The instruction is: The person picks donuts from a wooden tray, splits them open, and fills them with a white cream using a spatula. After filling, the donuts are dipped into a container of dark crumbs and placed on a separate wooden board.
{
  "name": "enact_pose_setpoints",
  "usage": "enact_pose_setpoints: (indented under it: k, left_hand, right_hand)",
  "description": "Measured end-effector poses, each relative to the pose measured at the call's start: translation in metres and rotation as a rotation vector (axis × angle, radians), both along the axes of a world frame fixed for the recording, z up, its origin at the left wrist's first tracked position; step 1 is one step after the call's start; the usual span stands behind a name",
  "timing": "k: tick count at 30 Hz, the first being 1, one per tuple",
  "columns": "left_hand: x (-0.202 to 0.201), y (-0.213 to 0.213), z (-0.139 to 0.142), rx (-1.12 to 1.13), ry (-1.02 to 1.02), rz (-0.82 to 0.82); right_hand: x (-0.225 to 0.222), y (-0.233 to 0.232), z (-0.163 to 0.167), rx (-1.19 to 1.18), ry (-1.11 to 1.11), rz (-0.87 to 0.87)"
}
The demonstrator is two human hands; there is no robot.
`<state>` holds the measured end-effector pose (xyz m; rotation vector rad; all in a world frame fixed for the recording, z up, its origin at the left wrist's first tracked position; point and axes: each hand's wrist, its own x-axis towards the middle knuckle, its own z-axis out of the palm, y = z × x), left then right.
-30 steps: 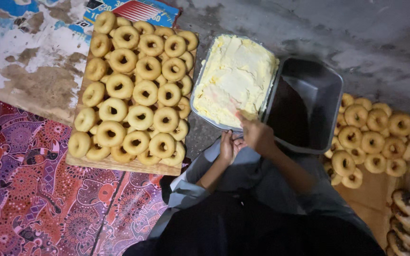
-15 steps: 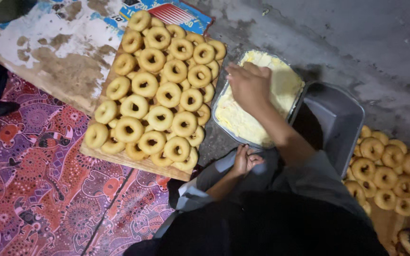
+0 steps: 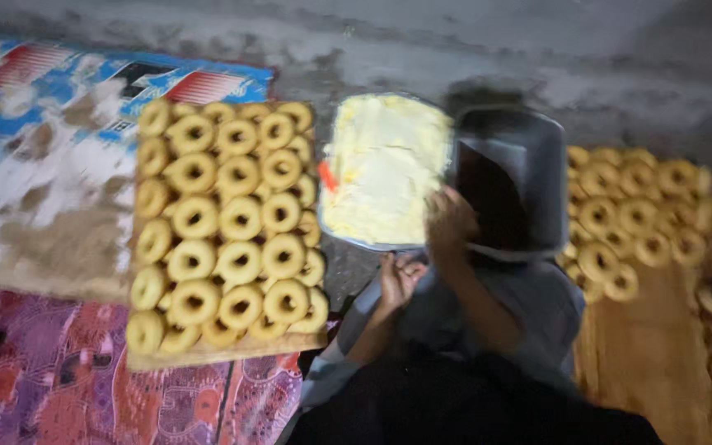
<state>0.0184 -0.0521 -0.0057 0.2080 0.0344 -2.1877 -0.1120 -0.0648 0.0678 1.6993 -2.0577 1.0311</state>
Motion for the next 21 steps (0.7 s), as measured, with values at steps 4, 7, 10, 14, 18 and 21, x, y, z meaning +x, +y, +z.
enact_pose_setpoints:
  k: [4, 7, 10, 14, 18, 21]
  left_hand:
    - [0.008, 0.0, -0.019, 0.062, -0.046, -0.06]
    - [0.016, -0.005, -0.032, 0.03, -0.039, -0.069]
    - [0.024, -0.014, -0.04, 0.096, -0.049, -0.042]
    - [0.03, -0.026, -0.043, 0.083, -0.259, -0.079]
    - [0.041, -0.033, -0.04, -0.009, -0.362, -0.068]
    - [0.044, -0.034, -0.036, -0.041, -0.321, -0.085]
  right_hand:
    - [-0.093, 0.202, -0.039, 0.033, -0.229, -0.383]
    - [-0.101, 0.339, -0.047, 0.431, -0.208, -0.765]
    - [-0.083, 0.414, -0.058, 0.603, -0.281, -0.887]
    - [-0.066, 0.44, -0.085, 0.675, -0.328, -0.932]
    - [-0.07, 0.43, -0.111, 0.685, -0.319, -0.965]
    - [-0.073, 0.418, -0.122, 0.767, -0.37, -0.927]
